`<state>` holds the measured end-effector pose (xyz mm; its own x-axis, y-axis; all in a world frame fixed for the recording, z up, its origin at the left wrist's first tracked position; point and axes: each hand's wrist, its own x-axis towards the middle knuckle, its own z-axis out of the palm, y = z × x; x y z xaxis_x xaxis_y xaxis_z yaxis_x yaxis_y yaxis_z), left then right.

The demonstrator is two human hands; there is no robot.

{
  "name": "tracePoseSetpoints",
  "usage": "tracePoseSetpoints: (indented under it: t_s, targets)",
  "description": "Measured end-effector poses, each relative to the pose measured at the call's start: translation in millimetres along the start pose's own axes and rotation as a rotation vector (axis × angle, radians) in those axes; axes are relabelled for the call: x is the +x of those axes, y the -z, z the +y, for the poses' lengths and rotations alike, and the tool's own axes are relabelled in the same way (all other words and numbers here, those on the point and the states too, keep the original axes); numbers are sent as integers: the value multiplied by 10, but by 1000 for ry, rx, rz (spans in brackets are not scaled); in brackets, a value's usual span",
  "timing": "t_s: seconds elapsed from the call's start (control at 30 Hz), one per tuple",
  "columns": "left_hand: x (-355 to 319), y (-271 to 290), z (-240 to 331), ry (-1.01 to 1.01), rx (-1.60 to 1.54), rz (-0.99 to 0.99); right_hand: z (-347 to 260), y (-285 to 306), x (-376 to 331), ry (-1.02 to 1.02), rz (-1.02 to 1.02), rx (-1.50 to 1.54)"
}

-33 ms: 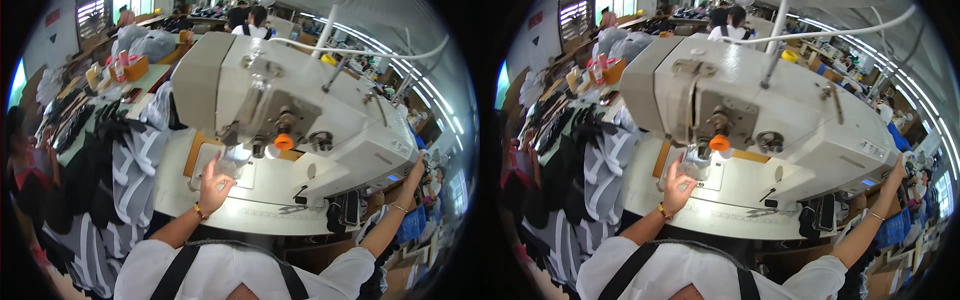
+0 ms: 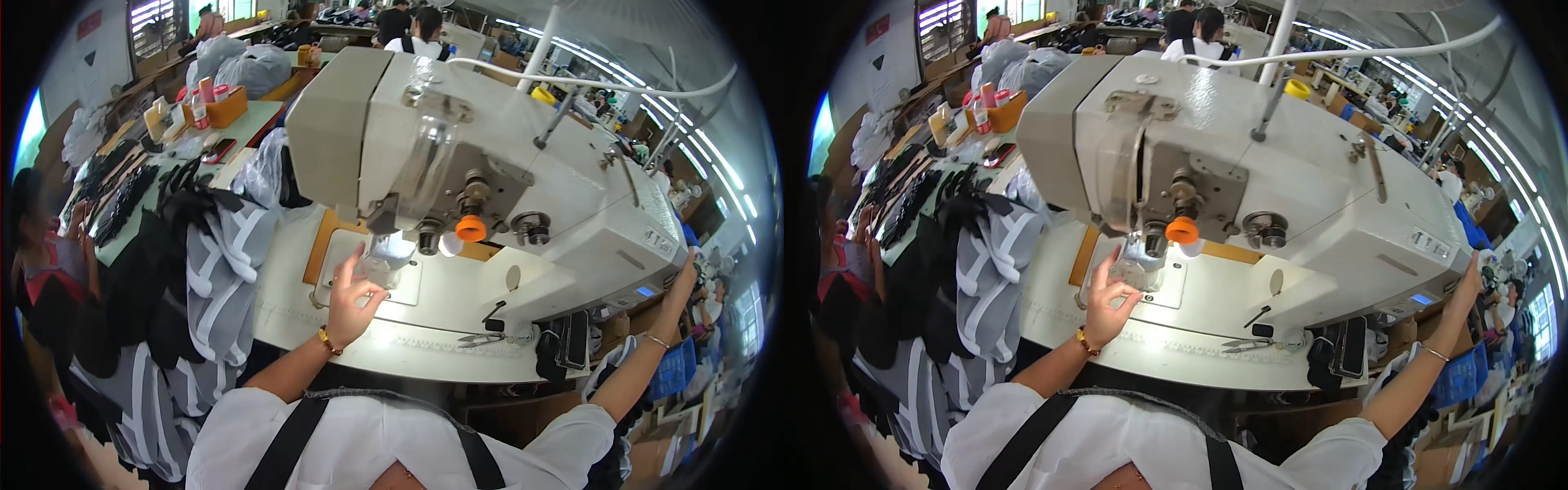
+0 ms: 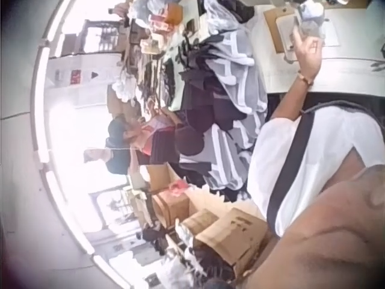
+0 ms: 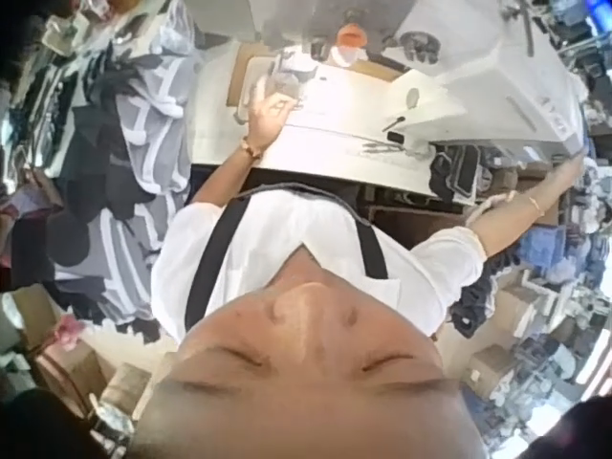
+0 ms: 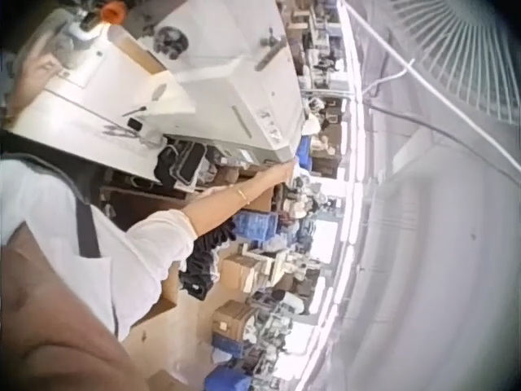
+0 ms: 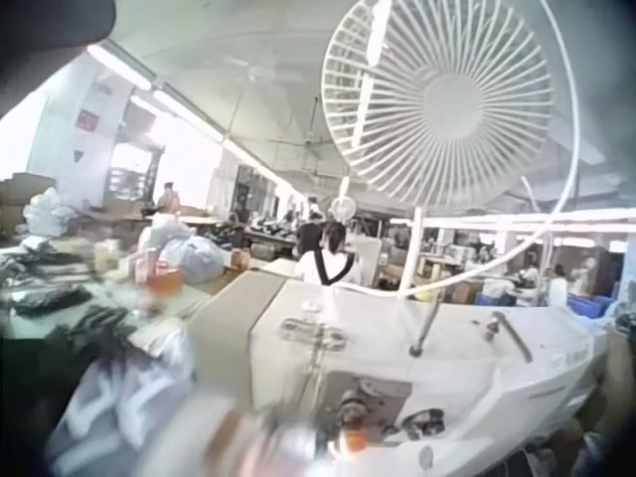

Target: Sewing pieces of shoe material together using an industrial sewing machine in a factory.

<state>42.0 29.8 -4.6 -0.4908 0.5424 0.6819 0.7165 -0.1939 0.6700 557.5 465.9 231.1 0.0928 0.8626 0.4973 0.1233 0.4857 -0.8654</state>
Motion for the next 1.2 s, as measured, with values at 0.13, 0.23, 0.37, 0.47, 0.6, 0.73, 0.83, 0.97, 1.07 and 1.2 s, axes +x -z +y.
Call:
tracePoseSetpoints:
  t_s: [0.13,0.23,0.37,0.47,0.6,0.73,0.83,0.97,1.07,1.2]
  targets:
    - [-19,37,-36,9,33,-4,10,-209,61,12,115,-3]
    - [-21,1,-13,20,-18,5,21,-264,-55,93,113,108]
    - [-36,-48,-94,-41,-57,66,-159,-85,-197,448,265,-474]
    - [-90,-55,-143,-21,-62,94,-1094,-861,-1100,818,473,-291]
    - [-123,-28,-135,-21,-70,34,-2255,-1575,-2371,1563,-16,-486]
    - [-150,-13,-88,-3,-102,100,-2834,-2290,-2602,1674,-598,-563]
    - [-154,-19,-49,-15,-78,145,-2834,-2663,-2457,1706,-596,-605]
    - [-183,-24,-119,-24,-33,174,-2921,-2749,-2396,1588,-701,-613]
    - [-177,-17,-104,-95,-54,175,-2886,-2763,-2349,1567,-709,-535]
    - [-147,-25,-64,-32,-217,112,-2900,-2795,-2419,1546,-700,-565]
